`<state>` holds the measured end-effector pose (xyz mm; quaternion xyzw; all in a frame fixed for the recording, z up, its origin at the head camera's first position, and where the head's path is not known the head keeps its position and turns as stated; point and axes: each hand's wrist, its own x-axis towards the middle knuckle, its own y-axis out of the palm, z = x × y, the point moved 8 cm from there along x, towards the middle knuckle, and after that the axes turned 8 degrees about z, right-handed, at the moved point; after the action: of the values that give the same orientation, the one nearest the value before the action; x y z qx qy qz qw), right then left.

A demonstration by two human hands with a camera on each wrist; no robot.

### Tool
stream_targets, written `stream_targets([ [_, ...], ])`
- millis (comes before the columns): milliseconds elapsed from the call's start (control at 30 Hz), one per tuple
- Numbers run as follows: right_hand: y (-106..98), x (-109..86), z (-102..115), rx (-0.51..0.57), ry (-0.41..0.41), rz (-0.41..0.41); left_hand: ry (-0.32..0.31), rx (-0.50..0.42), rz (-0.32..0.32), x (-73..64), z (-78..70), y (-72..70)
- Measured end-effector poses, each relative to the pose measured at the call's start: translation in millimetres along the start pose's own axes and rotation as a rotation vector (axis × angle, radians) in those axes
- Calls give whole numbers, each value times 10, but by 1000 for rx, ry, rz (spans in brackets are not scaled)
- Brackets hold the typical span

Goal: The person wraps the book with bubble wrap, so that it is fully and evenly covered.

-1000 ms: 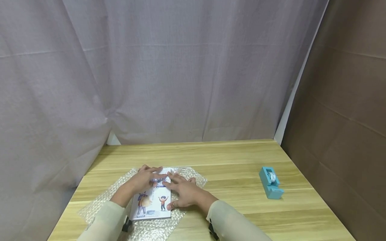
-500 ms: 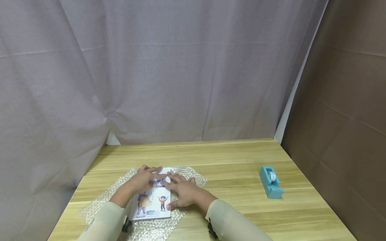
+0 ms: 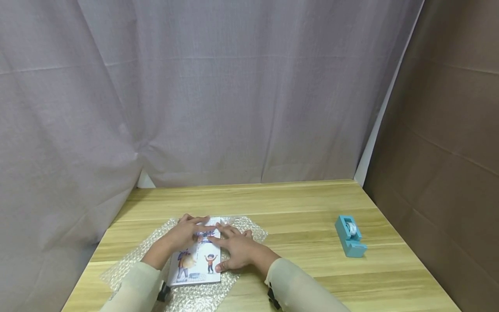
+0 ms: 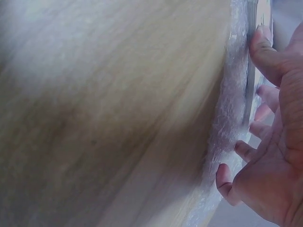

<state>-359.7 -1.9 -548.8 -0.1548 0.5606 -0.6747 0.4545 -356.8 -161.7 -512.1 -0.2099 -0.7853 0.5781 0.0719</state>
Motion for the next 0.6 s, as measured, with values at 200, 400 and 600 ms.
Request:
stream_targets([
  [200, 0, -6, 4, 4, -2, -3, 1, -9, -2, -1, 5, 5],
  [400, -28, -30, 27, 7, -16, -12, 0, -30, 1, -10, 5, 10],
  [600, -35, -48, 39, 12, -25, -28, -5, -41, -1, -9, 12, 12],
])
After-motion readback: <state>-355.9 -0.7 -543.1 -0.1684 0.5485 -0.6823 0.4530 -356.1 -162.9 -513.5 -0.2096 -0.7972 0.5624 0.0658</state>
